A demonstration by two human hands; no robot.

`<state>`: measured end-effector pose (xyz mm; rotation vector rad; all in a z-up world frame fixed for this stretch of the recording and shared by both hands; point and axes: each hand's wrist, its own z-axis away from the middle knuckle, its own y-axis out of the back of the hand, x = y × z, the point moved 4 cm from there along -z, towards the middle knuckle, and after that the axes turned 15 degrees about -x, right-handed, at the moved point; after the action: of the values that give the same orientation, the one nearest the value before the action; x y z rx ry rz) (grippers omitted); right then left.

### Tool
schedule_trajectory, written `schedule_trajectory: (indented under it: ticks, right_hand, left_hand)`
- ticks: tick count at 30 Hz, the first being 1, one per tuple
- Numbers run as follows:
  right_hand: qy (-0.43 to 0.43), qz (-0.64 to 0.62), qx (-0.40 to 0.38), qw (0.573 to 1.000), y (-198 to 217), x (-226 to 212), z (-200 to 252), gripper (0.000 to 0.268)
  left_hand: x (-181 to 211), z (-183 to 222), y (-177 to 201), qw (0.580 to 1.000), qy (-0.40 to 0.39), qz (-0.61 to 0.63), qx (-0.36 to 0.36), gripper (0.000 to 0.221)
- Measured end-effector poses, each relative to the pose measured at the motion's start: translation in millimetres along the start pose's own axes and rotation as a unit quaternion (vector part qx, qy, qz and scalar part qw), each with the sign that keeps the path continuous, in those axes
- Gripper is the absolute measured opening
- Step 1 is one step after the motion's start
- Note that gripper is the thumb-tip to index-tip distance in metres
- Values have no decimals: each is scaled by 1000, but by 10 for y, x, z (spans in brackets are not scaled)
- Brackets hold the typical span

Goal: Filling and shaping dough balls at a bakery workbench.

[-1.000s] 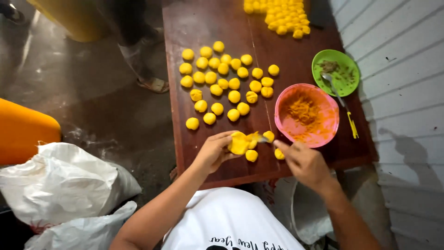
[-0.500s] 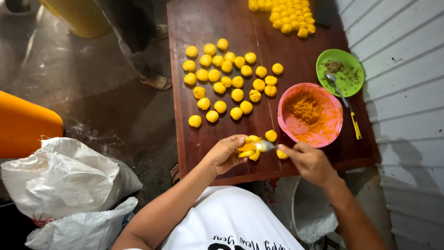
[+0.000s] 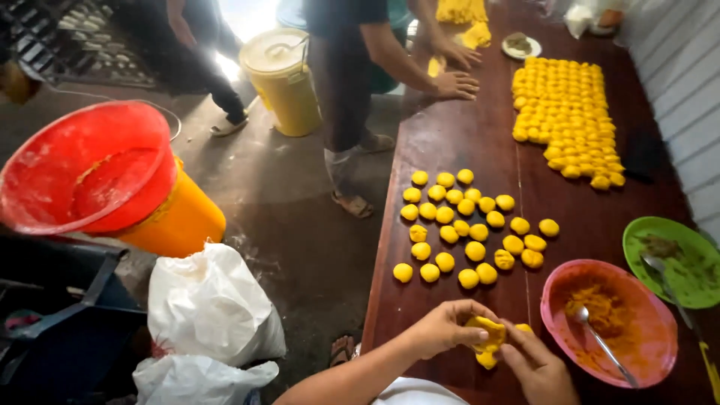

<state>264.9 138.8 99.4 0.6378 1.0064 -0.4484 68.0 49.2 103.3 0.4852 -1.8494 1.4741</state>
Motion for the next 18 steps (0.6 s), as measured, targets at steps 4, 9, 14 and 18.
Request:
schedule_trajectory:
  ticks: [4, 9, 14, 18]
  right_hand:
    - [136, -81, 25, 987, -225, 34, -8, 31]
    - [138, -28, 38, 989, -328, 18, 45, 33]
    - [179, -3, 72, 981, -404, 103, -13, 27]
    - [193, 131, 159, 959, -486, 187, -32, 22]
  left_hand:
    - [91, 110, -74, 993, 11, -97, 62, 31]
    - [-27, 124, -60, 990, -15, -92, 105, 29]
    - [-7, 189, -127, 987, 16, -116, 107, 36]
    - [-93, 269, -47, 980, -7, -148, 133, 30]
